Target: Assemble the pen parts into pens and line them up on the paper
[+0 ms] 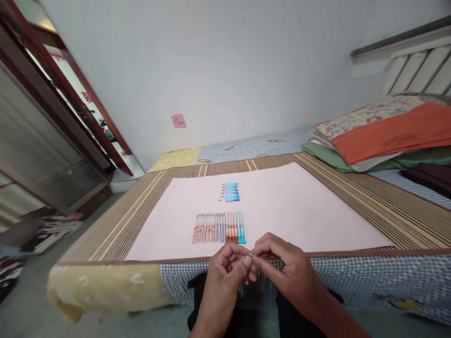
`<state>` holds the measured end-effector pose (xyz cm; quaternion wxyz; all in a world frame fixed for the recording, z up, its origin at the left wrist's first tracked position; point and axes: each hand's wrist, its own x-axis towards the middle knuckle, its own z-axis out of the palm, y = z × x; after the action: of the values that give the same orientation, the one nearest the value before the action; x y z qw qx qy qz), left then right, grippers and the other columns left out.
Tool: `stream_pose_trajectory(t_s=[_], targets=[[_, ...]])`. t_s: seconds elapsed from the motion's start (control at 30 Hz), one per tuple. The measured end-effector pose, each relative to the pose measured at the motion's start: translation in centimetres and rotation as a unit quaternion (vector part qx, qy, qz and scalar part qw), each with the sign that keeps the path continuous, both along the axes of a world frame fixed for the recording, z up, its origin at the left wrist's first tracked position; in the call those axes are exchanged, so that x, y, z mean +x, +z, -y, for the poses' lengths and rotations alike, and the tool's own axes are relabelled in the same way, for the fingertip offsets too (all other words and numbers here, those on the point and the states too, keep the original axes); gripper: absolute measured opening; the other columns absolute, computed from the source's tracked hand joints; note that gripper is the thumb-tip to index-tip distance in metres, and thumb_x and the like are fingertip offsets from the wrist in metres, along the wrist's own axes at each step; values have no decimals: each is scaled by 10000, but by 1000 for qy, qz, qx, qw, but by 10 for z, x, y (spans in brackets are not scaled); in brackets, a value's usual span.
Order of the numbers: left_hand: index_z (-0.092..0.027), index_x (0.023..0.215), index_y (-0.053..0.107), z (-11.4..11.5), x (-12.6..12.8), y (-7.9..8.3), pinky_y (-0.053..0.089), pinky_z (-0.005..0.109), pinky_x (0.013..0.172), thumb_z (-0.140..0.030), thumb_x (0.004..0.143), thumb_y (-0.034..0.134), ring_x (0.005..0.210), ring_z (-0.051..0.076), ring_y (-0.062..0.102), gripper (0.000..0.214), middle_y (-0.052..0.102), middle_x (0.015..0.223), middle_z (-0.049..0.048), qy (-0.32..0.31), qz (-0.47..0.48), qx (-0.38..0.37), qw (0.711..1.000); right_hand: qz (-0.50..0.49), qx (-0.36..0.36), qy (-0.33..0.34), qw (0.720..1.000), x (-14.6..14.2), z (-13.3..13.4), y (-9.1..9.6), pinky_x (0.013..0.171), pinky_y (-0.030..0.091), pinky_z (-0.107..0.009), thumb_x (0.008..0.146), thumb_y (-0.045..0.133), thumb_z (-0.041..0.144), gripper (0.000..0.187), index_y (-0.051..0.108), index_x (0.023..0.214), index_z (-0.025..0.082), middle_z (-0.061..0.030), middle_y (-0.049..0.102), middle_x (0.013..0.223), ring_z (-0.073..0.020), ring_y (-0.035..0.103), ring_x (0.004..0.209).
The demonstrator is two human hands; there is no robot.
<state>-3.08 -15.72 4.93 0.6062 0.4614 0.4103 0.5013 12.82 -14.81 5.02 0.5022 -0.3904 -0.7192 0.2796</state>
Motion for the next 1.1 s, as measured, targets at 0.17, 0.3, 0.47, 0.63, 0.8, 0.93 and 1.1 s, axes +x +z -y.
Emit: stream_pose_trajectory(t_s=[0.17, 0.3, 0.47, 0.63, 0.8, 0.93, 1.1], targets=[[-163, 768, 650, 32, -7, 1, 364, 220, 530, -398, 751, 792, 533, 106, 536, 275, 644, 626, 19, 12, 5, -13, 1000, 18, 15, 39, 999, -4, 27, 6, 694, 507, -256, 872, 597, 139, 115, 659, 819, 221, -21, 664, 801, -158, 642, 749], [-156, 757, 629, 49, -6, 4, 358, 210, 536, -381, 751, 791, 526, 92, 506, 277, 622, 603, 4, 47, 32, -17, 998, 26, -42, 33, 998, -4, 39, 10, 698, 512, -249, 809, 622, 104, 153, 654, 908, 217, -6, 674, 825, -150, 636, 736], [-153, 781, 624, 58, -5, 8, 367, 203, 547, -377, 743, 804, 561, 92, 527, 289, 634, 642, 3, 85, 37, 6, 996, 35, -99, 34, 994, -1, 46, 14, 715, 504, -245, 837, 598, 133, 103, 650, 892, 203, 1, 682, 804, -148, 641, 744], [-151, 776, 627, 57, 0, 4, 366, 199, 543, -368, 749, 804, 580, 95, 540, 281, 633, 653, 6, 85, 44, 20, 995, -25, -97, 49, 994, -2, 56, 15, 675, 498, -227, 895, 593, 216, 70, 658, 874, 199, -1, 686, 775, -142, 642, 714], [-149, 790, 612, 55, 4, -2, 342, 190, 515, -377, 758, 802, 556, 86, 526, 299, 611, 630, -5, 56, 77, 14, 995, -55, -59, 48, 996, -6, 60, 9, 665, 500, -212, 926, 578, 225, 101, 669, 894, 195, 1, 681, 759, -129, 652, 695], [-149, 805, 596, 57, 3, -2, 333, 191, 513, -353, 780, 789, 549, 79, 502, 282, 581, 621, -13, 17, 141, -25, 990, -44, 8, 26, 999, -9, 59, 4, 650, 491, -199, 931, 573, 209, 117, 667, 863, 202, 9, 657, 751, -117, 638, 678], [-149, 802, 605, 60, 3, -3, 345, 188, 521, -291, 775, 796, 533, 64, 461, 240, 553, 642, -15, -46, 242, -86, 965, -34, 41, 28, 998, -12, 60, 2, 643, 486, -197, 907, 590, 171, 91, 667, 883, 212, 21, 638, 737, -114, 627, 674]])
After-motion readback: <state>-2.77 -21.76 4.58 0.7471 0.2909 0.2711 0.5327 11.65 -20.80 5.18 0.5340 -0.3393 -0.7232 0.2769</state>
